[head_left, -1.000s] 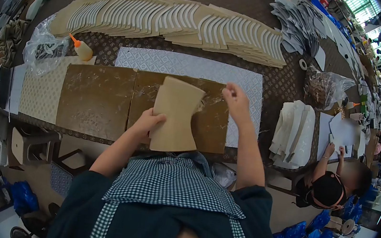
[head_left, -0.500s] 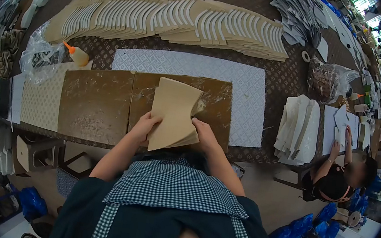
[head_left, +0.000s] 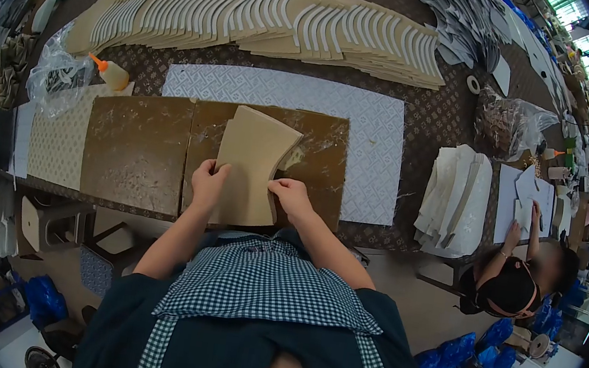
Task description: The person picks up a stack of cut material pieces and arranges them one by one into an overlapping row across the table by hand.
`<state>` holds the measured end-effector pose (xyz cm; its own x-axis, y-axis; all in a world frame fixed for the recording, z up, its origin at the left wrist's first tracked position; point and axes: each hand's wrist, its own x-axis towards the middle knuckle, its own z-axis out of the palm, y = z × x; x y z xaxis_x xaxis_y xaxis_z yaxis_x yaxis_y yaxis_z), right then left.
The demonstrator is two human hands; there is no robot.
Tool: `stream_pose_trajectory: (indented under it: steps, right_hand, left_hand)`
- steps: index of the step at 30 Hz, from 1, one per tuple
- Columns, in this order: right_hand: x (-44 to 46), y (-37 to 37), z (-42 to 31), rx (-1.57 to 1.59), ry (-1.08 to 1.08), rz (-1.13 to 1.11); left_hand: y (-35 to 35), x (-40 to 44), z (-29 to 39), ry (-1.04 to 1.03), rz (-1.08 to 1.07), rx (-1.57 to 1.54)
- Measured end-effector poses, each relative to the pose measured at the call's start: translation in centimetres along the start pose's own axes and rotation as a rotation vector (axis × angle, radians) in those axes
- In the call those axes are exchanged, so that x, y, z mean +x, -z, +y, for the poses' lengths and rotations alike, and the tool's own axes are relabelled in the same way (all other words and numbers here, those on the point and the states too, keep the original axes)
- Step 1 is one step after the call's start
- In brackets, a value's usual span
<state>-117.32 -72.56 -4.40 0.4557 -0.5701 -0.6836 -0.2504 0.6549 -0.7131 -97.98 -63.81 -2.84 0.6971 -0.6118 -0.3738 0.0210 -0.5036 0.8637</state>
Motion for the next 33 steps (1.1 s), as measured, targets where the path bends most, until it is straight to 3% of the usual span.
stream_pose_trajectory:
  steps: [10,16,20,24,27,33]
  right_hand:
    - [-1.7,3.3,-1.1,0.321,0.084,0.062]
    - [-2.8,6.6,-1.5,-0.159,0.323,0.257]
    - [-1.7,9.8,-0.6,-0.136,0.492,0.375]
    - [-1.0,11.7,-1.2,-0.671,0.463,0.549]
    - [-0.9,11.2,-0.6,-0.904,0.457,0.712]
    - [-1.1,10.9,-0.6,-0.869,0.447,0.693]
  left_hand:
    - [-2.6,-1.4,-0.1,-0.047,-0.016,-0.111]
    - [-5.8,-2.3,1.0,-0.14,-0.113,-0.278]
    - [-7.9,-2.5,2.4,-0.17,-0.142,-0.333]
    - [-9.7,-1.1,1.0,-0.164,-0.164,-0.224]
    - [-10.2,-0.3,-0.2,-0.142,-0.162,-0.129]
    - [-9.7,-0.2,0.3,-0.047,-0.224,-0.245]
